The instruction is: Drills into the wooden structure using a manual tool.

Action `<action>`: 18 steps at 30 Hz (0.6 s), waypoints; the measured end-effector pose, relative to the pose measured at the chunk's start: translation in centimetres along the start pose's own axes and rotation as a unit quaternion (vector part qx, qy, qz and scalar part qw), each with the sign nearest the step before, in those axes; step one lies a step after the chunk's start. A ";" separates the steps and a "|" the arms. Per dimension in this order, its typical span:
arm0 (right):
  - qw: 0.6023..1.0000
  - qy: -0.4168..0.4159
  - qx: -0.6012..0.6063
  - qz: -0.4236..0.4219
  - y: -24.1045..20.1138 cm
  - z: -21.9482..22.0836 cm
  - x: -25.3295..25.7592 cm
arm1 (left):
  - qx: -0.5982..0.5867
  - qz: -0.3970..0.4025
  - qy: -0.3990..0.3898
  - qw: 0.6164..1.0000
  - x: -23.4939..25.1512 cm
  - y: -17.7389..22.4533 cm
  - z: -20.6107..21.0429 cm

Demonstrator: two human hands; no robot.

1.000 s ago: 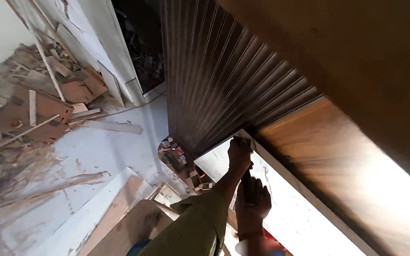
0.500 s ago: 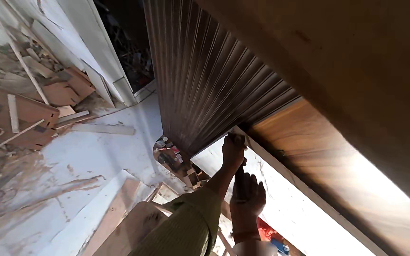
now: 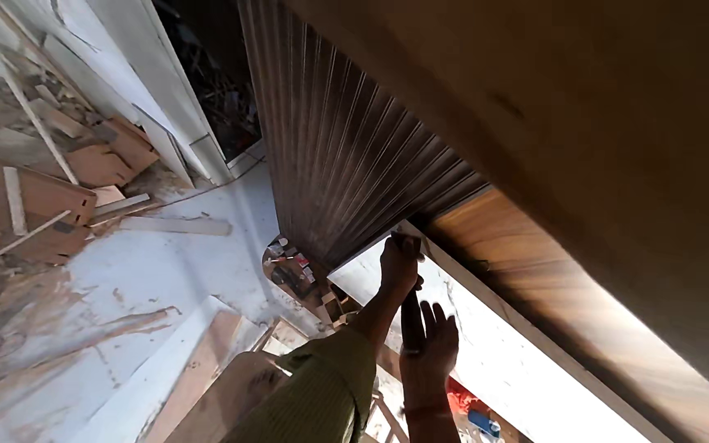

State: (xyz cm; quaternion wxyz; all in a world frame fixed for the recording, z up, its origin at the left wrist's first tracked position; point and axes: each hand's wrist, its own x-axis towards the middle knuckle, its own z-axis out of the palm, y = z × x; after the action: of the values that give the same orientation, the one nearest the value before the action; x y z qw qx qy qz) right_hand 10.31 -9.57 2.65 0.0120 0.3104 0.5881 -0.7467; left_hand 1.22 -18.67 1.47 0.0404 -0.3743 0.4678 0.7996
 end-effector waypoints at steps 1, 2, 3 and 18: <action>1.000 0.011 0.018 0.005 0.1 0.2 0.0 | 0.000 -0.003 0.002 1.000 0.1 -0.1 0.1; 0.999 0.013 0.030 0.003 0.5 -0.1 -0.1 | -0.002 -0.001 0.002 1.000 0.1 -0.1 0.1; 0.999 0.012 0.037 0.001 1.0 -0.9 -0.3 | -0.006 -0.001 0.004 1.000 0.1 -0.1 0.0; 0.992 0.019 0.119 0.034 1.4 -0.6 -0.3 | -0.010 -0.004 -0.002 1.000 0.3 -0.3 0.2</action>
State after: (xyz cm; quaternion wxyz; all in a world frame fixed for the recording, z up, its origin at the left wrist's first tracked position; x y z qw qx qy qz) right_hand 11.34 -9.56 1.53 -0.0109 0.3432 0.4845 -0.8046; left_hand 1.01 -18.49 1.08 0.0409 -0.3754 0.4582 0.8046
